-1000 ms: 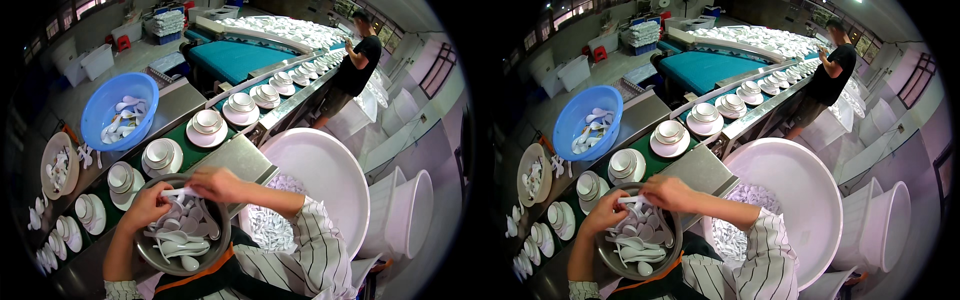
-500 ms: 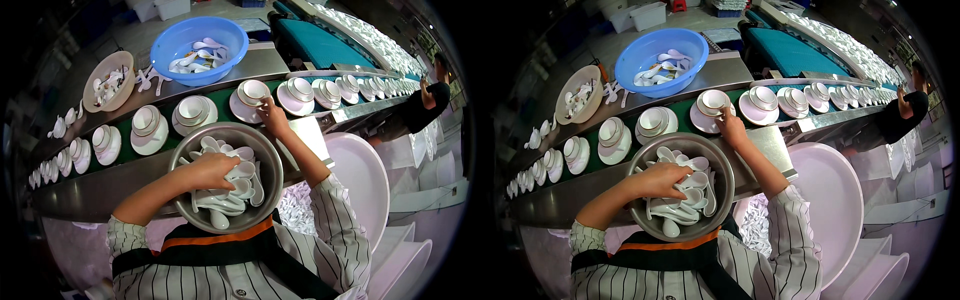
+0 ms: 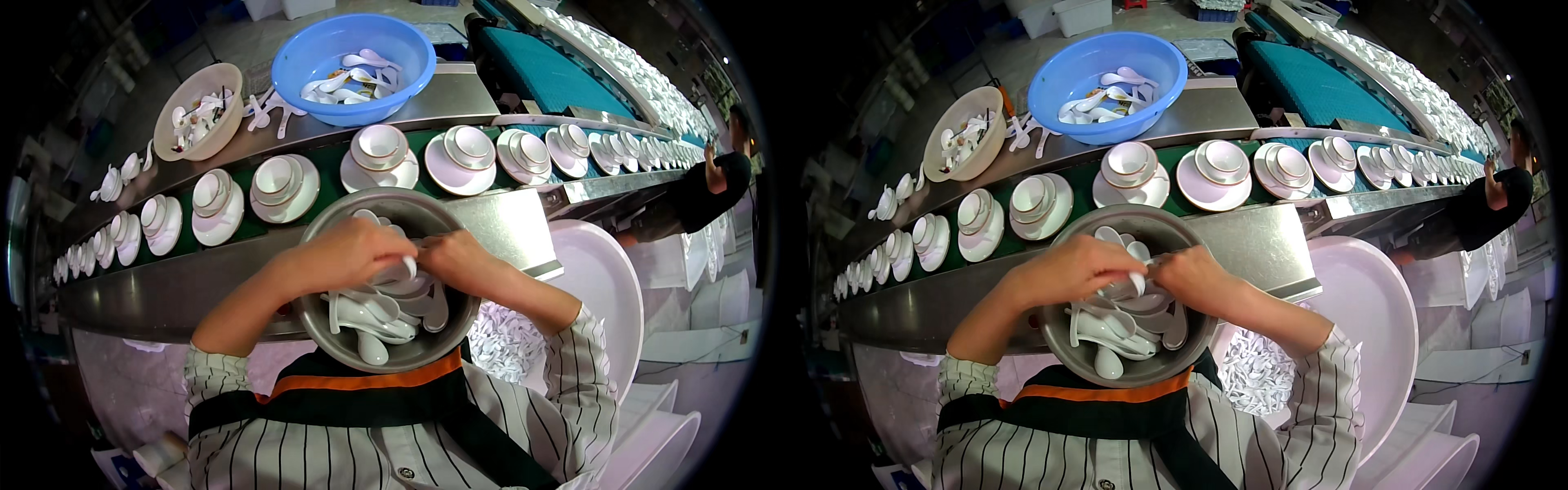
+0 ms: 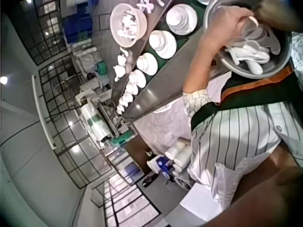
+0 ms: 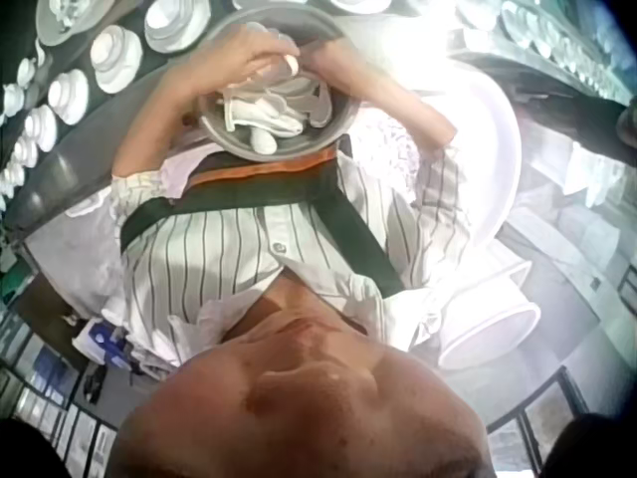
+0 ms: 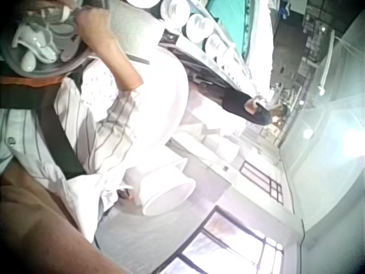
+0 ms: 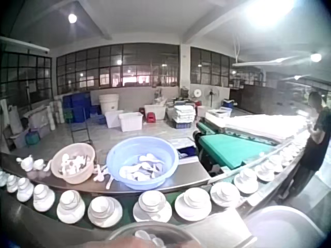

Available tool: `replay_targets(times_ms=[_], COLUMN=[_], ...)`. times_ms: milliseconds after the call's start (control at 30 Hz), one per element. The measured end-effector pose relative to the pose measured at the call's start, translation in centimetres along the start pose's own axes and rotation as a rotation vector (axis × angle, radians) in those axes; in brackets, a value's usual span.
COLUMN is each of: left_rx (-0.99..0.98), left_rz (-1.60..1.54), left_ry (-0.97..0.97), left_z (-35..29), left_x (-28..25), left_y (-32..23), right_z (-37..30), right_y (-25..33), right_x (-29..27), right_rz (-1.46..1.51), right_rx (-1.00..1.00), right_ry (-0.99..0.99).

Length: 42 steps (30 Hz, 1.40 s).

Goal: The person picks up spoons from a large container and places them into a metal bowl, then moves to a conveyor belt to place individual spoons onto plates. They operate a packaging machine by touching a control screen and adjusting the plastic film wrapping over the items moving on the belt.

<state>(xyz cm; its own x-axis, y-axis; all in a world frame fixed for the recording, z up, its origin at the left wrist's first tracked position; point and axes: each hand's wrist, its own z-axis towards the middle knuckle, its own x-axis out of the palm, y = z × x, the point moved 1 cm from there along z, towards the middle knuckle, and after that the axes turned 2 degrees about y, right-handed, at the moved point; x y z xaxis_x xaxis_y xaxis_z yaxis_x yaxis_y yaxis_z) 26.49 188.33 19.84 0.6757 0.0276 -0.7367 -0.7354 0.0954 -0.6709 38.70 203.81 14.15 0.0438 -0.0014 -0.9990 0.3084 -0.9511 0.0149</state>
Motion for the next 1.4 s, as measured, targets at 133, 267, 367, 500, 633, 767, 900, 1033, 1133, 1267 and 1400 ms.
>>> replay_targets(times_ms=[133, 267, 367, 500, 633, 767, 900, 1033, 1133, 1267, 1400], left_rx=[-0.027, -0.099, -0.147, -0.104, -0.052, -0.052, -0.209, -0.062, -0.036, 0.167, -0.067], left_rz=[-0.071, -0.053, -0.09, -0.297, -0.264, 0.021, 0.042, 0.197, 0.172, -0.042, -0.484], left_ry=[-0.115, -0.019, 0.088, 0.135, 0.369, 0.23, 0.288, 0.302, 0.257, -0.039, -0.441], left_z=[0.2, -0.2, 0.1, 0.7, 0.7, 0.0, -0.3, -0.3, -0.3, -1.2, -3.2], left_x=[-1.3, -1.0, -0.1, 0.1, 0.6, 2.6, 4.0, 4.7, 4.9, 4.3, 0.0], left_y=[0.8, 1.1, 1.7, 2.0, 3.3, 2.8, 2.2, 2.2, 2.0, 1.2, 1.1], right_z=[-1.1, -2.7, -4.6, -6.0, -2.7, -2.0, 0.5, 1.7, 2.6, 2.9, 1.8], right_y=[-0.9, -5.3, -11.9, -18.7, -17.5, -14.4, -7.8, -1.4, 0.2, -0.9, -3.1], right_x=[-3.2, -3.9, -1.9, 4.9, 7.2, 3.8, -2.8, -1.1, 1.2, -0.2, -2.2], right_rz=[0.126, 0.352, 0.377, 0.322, 0.105, 0.008, 0.469, 0.129, -0.151, -0.029, 0.344], right_rx=[0.118, 0.411, 0.776, 1.134, 1.036, 0.821, 0.503, 0.076, 0.089, 0.041, 0.245], right_ry=[-0.178, -0.56, -0.807, -0.738, -0.391, -0.356, -0.443, -0.148, -0.081, -0.151, -0.392])
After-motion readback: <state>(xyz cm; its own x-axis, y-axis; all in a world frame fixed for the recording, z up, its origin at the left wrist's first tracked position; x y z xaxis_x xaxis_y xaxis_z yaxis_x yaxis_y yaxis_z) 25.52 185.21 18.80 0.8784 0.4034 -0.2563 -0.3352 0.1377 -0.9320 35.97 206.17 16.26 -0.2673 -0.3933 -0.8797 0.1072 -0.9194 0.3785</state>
